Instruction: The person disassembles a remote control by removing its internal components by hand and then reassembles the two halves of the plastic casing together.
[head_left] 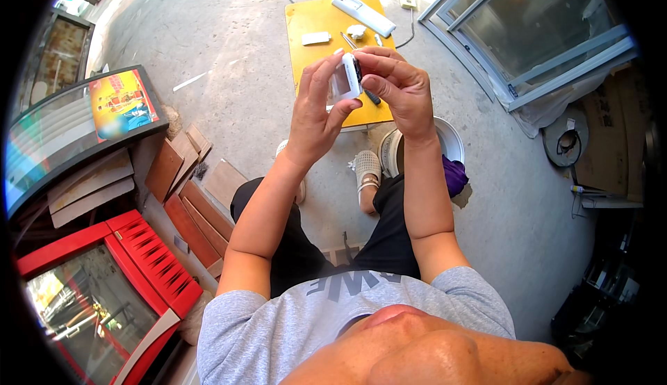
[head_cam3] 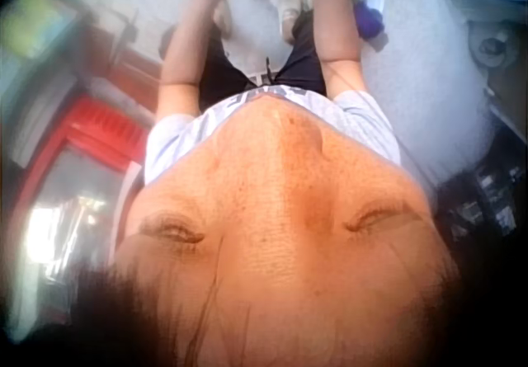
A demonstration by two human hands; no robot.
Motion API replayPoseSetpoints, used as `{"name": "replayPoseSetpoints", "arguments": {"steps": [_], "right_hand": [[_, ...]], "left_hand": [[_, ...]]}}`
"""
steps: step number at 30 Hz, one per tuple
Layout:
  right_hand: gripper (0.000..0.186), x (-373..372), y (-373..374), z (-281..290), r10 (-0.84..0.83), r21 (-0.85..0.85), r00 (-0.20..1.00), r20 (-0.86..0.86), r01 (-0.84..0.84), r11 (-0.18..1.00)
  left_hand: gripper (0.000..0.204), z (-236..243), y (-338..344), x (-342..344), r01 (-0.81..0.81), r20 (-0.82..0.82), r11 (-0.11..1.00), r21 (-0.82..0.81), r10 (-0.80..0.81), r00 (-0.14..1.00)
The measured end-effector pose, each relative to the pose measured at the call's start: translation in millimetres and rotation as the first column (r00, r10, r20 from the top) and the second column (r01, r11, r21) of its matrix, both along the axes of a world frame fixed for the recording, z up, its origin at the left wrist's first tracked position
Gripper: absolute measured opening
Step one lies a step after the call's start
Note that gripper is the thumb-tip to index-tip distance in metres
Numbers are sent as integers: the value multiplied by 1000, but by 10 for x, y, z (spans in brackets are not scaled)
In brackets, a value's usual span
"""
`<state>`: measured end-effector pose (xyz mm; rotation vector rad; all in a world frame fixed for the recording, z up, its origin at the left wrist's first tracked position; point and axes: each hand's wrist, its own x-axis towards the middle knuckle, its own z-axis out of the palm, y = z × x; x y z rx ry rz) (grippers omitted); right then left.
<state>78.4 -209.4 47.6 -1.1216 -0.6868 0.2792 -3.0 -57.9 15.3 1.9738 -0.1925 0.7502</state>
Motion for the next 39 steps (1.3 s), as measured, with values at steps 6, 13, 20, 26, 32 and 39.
{"name": "replayPoseSetpoints", "arguments": {"steps": [6,13,20,26,32,39], "right_hand": [[29,-17,15,6,-126,-94,983,133,140,986],[27,-50,34,43,-207,-177,962,176,238,955],[23,-59,-22,118,-179,-213,983,42,184,960],[20,-22,-52,96,-72,-214,997,-34,63,975],[19,-48,-43,110,-107,-236,994,-29,97,967],[16,-69,-59,162,-124,-292,989,81,142,946]], "left_hand": [[72,-115,15,48,3,3,995,-101,-3,1000],[68,-171,23,58,17,-54,988,-156,-26,998],[70,-169,21,74,-11,-8,990,-141,10,1000],[71,-135,41,82,-37,46,993,-114,42,998],[72,-145,46,97,-21,52,993,-116,28,998],[73,-151,43,96,-42,67,996,-84,47,997]]}}
